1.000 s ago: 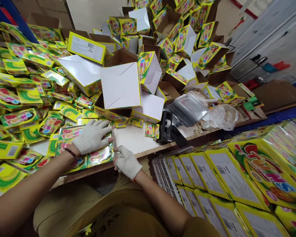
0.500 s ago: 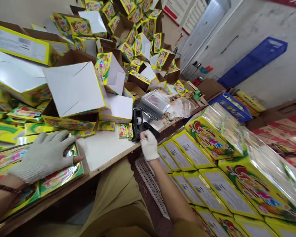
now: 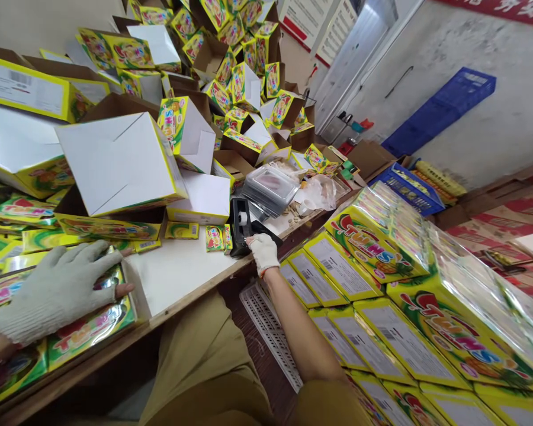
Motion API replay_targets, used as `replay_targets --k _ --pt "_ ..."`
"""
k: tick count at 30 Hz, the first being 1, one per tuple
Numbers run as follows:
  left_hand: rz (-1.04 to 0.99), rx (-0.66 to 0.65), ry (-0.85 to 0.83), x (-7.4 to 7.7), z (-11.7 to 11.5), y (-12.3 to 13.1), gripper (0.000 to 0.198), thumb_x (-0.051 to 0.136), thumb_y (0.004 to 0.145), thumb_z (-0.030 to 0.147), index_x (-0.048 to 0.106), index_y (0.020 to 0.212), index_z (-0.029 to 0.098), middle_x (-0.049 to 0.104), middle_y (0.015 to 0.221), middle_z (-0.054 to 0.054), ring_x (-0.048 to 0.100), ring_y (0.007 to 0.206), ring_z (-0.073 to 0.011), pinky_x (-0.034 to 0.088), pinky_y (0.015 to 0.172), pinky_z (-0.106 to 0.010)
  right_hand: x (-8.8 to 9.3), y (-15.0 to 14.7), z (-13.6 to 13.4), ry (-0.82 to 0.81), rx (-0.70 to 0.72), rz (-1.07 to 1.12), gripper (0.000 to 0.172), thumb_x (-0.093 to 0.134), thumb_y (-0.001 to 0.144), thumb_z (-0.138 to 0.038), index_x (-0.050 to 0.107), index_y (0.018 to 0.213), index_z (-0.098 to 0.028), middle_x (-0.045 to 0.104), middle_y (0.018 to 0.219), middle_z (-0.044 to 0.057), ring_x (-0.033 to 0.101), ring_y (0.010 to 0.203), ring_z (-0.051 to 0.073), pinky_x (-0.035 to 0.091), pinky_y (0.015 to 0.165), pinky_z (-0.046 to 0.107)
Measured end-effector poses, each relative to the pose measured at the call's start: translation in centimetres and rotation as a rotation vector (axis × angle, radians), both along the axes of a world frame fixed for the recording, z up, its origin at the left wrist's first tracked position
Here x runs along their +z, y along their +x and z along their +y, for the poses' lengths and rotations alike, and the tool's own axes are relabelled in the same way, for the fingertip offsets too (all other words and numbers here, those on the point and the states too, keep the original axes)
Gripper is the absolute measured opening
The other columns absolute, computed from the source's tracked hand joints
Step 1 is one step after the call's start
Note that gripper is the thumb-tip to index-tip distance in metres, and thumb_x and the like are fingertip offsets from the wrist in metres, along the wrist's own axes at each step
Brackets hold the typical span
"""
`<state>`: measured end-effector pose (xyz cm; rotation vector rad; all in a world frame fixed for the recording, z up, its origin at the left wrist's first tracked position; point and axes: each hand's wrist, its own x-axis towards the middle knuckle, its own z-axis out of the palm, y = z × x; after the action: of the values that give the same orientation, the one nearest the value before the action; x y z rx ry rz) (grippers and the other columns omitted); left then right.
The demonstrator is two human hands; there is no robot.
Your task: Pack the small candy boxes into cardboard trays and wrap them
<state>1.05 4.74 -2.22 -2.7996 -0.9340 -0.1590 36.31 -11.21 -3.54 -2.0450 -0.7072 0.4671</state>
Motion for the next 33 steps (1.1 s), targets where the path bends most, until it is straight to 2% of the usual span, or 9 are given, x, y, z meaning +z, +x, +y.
replay_targets --k 5,9,14,16,19,22,25,28,33 --pt "-0.008 -0.014 0.016 -0.1 0.1 0.0 0.06 0.046 0.085 0.061 0.068 0.118 0.016 0.059 0.131 -0.022 0.055 0.117 -0.0405 0.04 0.098 -0.052 0.3 -2.5 -3.2 0.129 -0.088 -0.04 0.031 0.062 0.07 -0.05 0.054 0.065 -0.021 0.057 0.078 0.002 0.05 0.076 0.016 0.042 0.073 0.029" --pt "-0.012 -0.025 0.02 -0.4 0.3 0.0 0.063 0.042 0.085 0.062 0.068 0.119 0.016 0.06 0.13 -0.021 0.055 0.116 -0.0402 0.041 0.096 -0.052 -1.5 -3.2 -4.2 0.036 -0.092 0.185 0.037 0.057 0.071 -0.057 0.048 0.065 -0.022 0.05 0.065 0.0 0.043 0.061 0.013 0.037 0.058 0.027" --pt "-0.018 -0.036 0.034 -0.3 0.3 0.0 0.058 0.032 0.092 0.055 0.069 0.117 0.018 0.06 0.128 -0.019 0.056 0.113 -0.0372 0.041 0.096 -0.051 -2.7 -2.9 -6.0 -0.111 -0.025 0.2 0.043 0.062 0.067 -0.057 0.039 0.053 -0.023 0.042 0.053 -0.003 0.035 0.056 0.012 0.031 0.052 0.026" --pt "-0.017 -0.031 -0.002 -0.1 0.2 0.0 0.056 0.024 0.097 0.046 0.069 0.118 0.02 0.06 0.128 -0.018 0.057 0.113 -0.035 0.042 0.096 -0.05 -1.7 -3.2 -6.3 -0.166 0.145 0.198 0.047 0.063 0.068 -0.06 0.041 0.052 -0.022 0.041 0.052 -0.003 0.035 0.056 0.012 0.03 0.053 0.026" --pt "-0.064 0.01 -0.108 0.1 0.1 -0.2 0.059 0.017 0.1 0.043 0.067 0.124 0.023 0.061 0.129 -0.015 0.055 0.117 -0.0327 0.042 0.098 -0.049 1.5 -4.9 -4.3 -0.198 0.628 0.173 0.047 0.061 0.075 -0.062 0.05 0.057 -0.02 0.047 0.059 -0.002 0.04 0.062 0.012 0.034 0.059 0.026" --pt "-0.11 0.04 -0.192 0.1 0.2 -0.4 0.059 0.017 0.1 0.047 0.065 0.128 0.027 0.062 0.128 -0.012 0.055 0.118 -0.0303 0.042 0.1 -0.047 5.2 -8.2 0.6 -0.1 1.056 0.257 0.047 0.059 0.081 -0.062 0.053 0.064 -0.019 0.052 0.065 0.0 0.045 0.066 0.013 0.039 0.064 0.026" --pt "-0.119 0.064 -0.22 0.1 0.2 -0.6 0.062 0.014 0.1 0.049 0.063 0.131 0.029 0.062 0.129 -0.01 0.055 0.118 -0.0287 0.041 0.101 -0.046 7.1 -11.9 6.2 -0.047 1.39 0.324 0.038 0.058 0.085 -0.052 0.056 0.067 -0.019 0.055 0.07 0.0 0.049 0.071 0.014 0.042 0.068 0.027" --pt "-0.133 0.071 -0.246 0.2 0.1 -0.8 0.065 0.01 0.1 0.049 0.064 0.13 0.027 0.061 0.132 -0.011 0.054 0.12 -0.0283 0.04 0.104 -0.046 6.3 -14.1 10.3 -0.041 1.568 0.263 0.027 0.059 0.084 -0.038 0.055 0.066 -0.019 0.051 0.068 -0.002 0.047 0.07 0.013 0.04 0.068 0.025" --pt "-0.174 0.049 -0.268 0.4 0.0 -0.6 0.062 0.013 0.101 0.049 0.064 0.13 0.025 0.063 0.126 -0.011 0.055 0.116 -0.0286 0.041 0.101 -0.047 3.0 -14.5 13.2 -0.204 1.551 0.192 0.023 0.06 0.082 -0.028 0.053 0.063 -0.018 0.051 0.063 -0.004 0.047 0.067 0.012 0.038 0.066 0.025"
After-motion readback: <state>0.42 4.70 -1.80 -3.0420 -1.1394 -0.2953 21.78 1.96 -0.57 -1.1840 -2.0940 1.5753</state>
